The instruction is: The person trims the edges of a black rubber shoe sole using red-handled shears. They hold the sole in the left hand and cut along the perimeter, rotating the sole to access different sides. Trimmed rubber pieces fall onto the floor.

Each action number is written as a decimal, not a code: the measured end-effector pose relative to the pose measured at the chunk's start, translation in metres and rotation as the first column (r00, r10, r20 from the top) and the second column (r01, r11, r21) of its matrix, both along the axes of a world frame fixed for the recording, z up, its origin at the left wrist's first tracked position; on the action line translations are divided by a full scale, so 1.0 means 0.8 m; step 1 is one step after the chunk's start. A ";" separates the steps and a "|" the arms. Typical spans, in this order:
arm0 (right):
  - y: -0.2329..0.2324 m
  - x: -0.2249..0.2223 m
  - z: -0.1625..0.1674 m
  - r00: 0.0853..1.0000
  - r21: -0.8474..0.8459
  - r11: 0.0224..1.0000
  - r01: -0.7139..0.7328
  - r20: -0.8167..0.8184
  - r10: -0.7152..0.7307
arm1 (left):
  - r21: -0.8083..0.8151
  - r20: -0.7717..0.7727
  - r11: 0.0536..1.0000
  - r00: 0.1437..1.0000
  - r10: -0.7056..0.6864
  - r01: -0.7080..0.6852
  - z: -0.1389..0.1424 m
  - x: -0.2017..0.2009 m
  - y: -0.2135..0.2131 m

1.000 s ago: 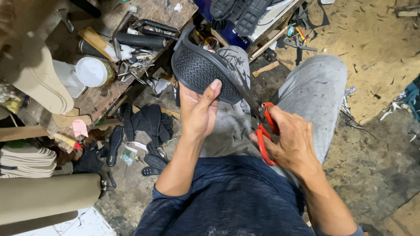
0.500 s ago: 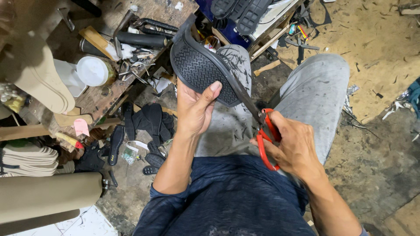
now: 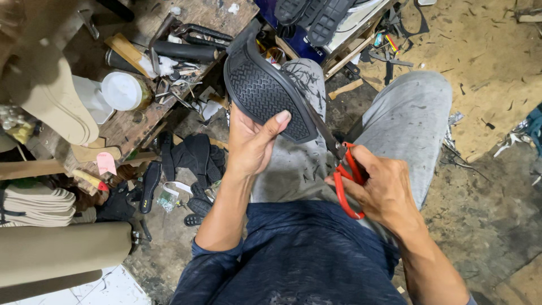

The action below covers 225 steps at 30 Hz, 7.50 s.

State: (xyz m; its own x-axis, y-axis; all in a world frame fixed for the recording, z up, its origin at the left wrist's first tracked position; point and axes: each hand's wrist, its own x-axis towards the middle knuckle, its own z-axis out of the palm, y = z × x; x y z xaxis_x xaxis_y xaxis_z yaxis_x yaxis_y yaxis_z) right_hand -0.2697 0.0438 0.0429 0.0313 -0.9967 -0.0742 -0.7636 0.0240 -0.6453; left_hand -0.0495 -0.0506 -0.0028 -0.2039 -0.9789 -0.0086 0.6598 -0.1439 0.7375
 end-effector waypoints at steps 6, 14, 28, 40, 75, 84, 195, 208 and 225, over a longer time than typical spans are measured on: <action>-0.003 -0.002 0.005 0.999 -0.022 0.999 -0.042 0.018 0.042 | -0.007 0.076 1.000 0.997 -0.025 0.026 0.001 0.001 -0.001; -0.001 -0.005 0.000 0.993 -0.010 0.999 -0.050 0.107 0.050 | 0.006 0.029 1.000 0.999 0.016 -0.016 -0.005 0.011 -0.010; -0.002 -0.004 0.000 0.981 0.071 0.997 -0.038 0.193 0.024 | -0.041 0.121 0.998 0.992 -0.039 0.044 0.009 -0.001 -0.001; 0.004 -0.010 -0.007 0.966 0.136 0.987 -0.085 0.254 0.048 | 0.000 -0.044 1.000 0.999 -0.021 0.021 -0.004 0.010 -0.009; 0.006 0.003 -0.011 0.978 0.125 0.991 -0.049 0.206 0.022 | -0.058 -0.008 0.998 1.000 0.014 -0.014 0.002 -0.017 0.025; 0.002 0.000 -0.008 0.972 0.047 0.999 -0.025 0.237 0.014 | 0.070 -0.051 0.995 0.997 -0.062 0.065 0.001 -0.023 0.033; -0.003 -0.018 -0.007 0.999 -0.231 0.972 -0.037 -0.039 0.029 | -0.378 0.787 0.880 0.600 0.143 0.286 0.060 0.075 -0.022; 0.011 -0.019 -0.051 0.800 0.140 0.984 0.113 0.574 -0.174 | -0.062 -0.191 0.986 0.971 0.143 -0.158 0.019 0.009 0.001; -0.020 0.022 -0.013 0.997 -0.267 0.962 -0.062 0.018 0.069 | 0.113 -0.331 0.989 0.935 0.126 -0.093 -0.032 -0.032 0.027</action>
State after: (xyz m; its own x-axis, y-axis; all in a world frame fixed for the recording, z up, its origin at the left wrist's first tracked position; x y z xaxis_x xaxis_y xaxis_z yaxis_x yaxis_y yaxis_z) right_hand -0.2520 0.0277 0.0329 0.0953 -0.9762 0.1949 -0.7400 -0.2004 -0.6421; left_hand -0.0754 -0.0290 -0.0287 -0.1025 -0.9934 -0.0514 0.8822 -0.1147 0.4567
